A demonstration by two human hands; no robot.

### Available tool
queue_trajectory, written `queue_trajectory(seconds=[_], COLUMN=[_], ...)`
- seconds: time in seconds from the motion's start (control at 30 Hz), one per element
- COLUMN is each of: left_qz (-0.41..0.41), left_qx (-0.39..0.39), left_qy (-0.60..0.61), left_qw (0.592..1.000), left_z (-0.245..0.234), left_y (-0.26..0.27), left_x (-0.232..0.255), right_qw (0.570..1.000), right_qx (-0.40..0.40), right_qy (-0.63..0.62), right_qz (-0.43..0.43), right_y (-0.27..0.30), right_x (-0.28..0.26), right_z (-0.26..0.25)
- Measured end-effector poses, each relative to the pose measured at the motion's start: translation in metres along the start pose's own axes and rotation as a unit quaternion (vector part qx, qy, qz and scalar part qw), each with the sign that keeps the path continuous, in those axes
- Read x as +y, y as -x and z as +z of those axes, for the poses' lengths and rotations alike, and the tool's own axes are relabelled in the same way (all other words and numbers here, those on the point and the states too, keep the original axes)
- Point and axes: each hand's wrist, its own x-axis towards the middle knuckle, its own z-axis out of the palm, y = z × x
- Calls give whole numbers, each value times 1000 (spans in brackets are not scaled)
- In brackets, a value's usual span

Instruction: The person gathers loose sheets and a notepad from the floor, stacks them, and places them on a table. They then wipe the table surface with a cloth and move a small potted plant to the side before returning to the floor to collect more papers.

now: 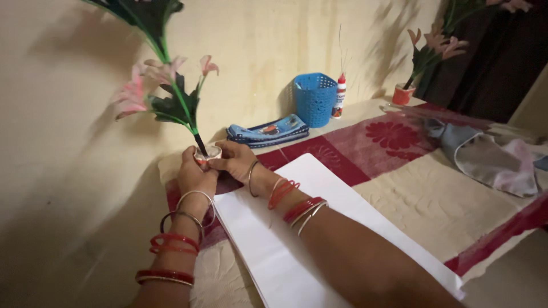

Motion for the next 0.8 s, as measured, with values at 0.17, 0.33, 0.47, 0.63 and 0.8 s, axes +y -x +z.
queue_trajectory(seconds=[0.17,0.33,0.47,0.63,0.8], left_qz=[23,14,21,-15,8], left_qx=[19,5,-6,-25,-16], left_qy=[-29,-3,-23,-32,-6], left_qw=[999,1000,999,999,1000], left_z=[2,1,-2,2,1], left_y=[-3,-1,-3,-7,-9], left_x=[0,0,-2,-8,-11], right_qw=[999,998,995,989,991], right_qx=[39,45,65,76,74], right_qy=[19,25,57,103,87], right_qz=[-24,-42,-59,-80,-74], right_y=[-15,-22,-26,-25,-26], right_x=[25,39,44,49,50], right_z=[-7,-12,-13,-13,-11])
